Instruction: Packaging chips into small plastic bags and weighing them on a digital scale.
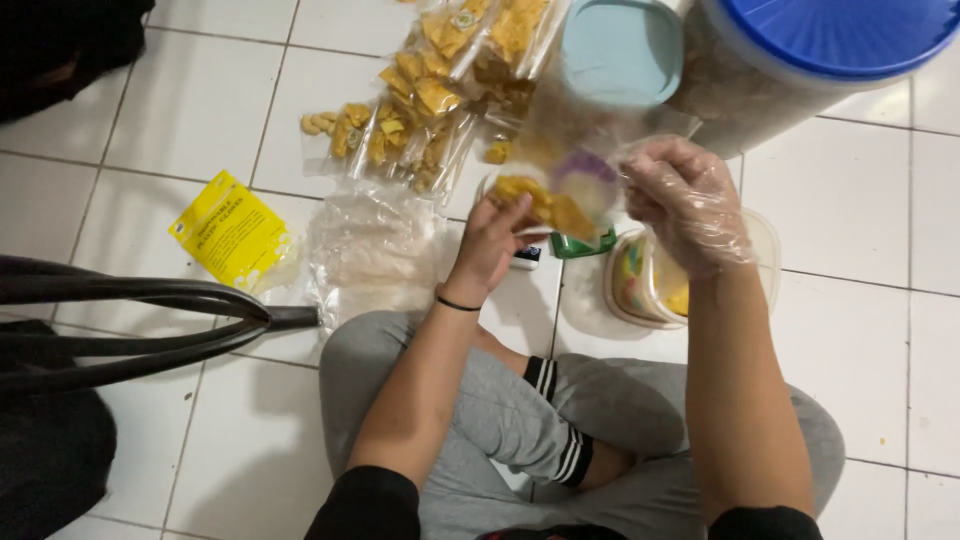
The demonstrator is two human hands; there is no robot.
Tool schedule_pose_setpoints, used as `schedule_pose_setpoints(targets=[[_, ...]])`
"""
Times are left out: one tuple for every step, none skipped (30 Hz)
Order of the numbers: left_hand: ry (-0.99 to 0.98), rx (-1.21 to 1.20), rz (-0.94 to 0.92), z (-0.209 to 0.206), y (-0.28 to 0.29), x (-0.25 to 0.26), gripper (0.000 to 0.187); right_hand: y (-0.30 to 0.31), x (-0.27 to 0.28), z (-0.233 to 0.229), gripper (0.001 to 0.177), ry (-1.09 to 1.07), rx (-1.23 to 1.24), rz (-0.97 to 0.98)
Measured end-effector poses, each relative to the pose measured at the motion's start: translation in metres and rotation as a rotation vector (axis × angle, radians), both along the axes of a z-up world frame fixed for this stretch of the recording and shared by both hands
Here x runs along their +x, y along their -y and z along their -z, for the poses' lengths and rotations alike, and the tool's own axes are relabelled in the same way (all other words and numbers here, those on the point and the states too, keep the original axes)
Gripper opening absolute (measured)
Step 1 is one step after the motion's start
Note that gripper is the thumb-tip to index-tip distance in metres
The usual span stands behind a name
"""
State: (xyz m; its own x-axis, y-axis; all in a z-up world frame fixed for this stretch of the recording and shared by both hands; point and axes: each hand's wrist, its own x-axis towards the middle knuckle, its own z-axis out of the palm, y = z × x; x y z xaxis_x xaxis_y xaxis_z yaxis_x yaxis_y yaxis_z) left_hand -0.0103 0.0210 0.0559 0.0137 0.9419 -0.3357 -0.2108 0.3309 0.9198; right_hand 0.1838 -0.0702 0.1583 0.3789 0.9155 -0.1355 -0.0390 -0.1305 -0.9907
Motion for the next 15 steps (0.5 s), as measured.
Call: schedule_pose_setpoints(targets=[[0.022, -0.002, 0.031, 0.000, 0.002, 0.004, 0.060, 0.006, 0.008, 0.001, 0.012, -0.013, -0.008, 0.014], [0.026, 0.000, 0.039, 0.000, 0.008, 0.007, 0.060, 0.015, 0.011, 0.003, 0.012, -0.009, -0.005, 0.023], [0.046, -0.003, 0.072, 0.000, 0.014, 0.010, 0.058, 0.023, 0.014, 0.005, 0.013, -0.023, -0.014, 0.039], [0.064, -0.008, 0.103, 0.001, 0.019, 0.011, 0.056, 0.030, 0.016, 0.008, 0.013, -0.040, -0.024, 0.054], [0.065, -0.006, 0.110, 0.002, 0.024, 0.014, 0.056, 0.039, 0.013, 0.012, 0.013, -0.039, -0.022, 0.061], [0.081, -0.012, 0.138, 0.003, 0.028, 0.017, 0.054, 0.047, 0.010, 0.016, 0.014, -0.058, -0.033, 0.072], [0.097, -0.017, 0.167, 0.004, 0.031, 0.019, 0.052, 0.055, 0.007, 0.020, 0.015, -0.077, -0.043, 0.084], [0.097, -0.017, 0.170, 0.006, 0.036, 0.020, 0.052, 0.060, 0.000, 0.025, 0.015, -0.077, -0.043, 0.087], [0.113, -0.024, 0.197, 0.008, 0.040, 0.022, 0.050, 0.064, -0.008, 0.029, 0.016, -0.096, -0.054, 0.098], [0.129, -0.030, 0.229, 0.009, 0.044, 0.025, 0.048, 0.070, -0.015, 0.033, 0.017, -0.115, -0.064, 0.113], [0.129, -0.030, 0.236, 0.011, 0.047, 0.027, 0.048, 0.075, -0.019, 0.037, 0.017, -0.115, -0.063, 0.120], [0.143, -0.037, 0.268, 0.013, 0.051, 0.029, 0.046, 0.081, -0.025, 0.042, 0.018, -0.136, -0.074, 0.136], [0.158, -0.045, 0.301, 0.014, 0.055, 0.030, 0.043, 0.086, -0.030, 0.046, 0.018, -0.156, -0.085, 0.152], [0.155, -0.045, 0.303, 0.016, 0.057, 0.030, 0.043, 0.089, -0.030, 0.051, 0.018, -0.160, -0.085, 0.154], [0.168, -0.051, 0.329, 0.018, 0.060, 0.029, 0.041, 0.092, -0.031, 0.055, 0.019, -0.181, -0.095, 0.164]])
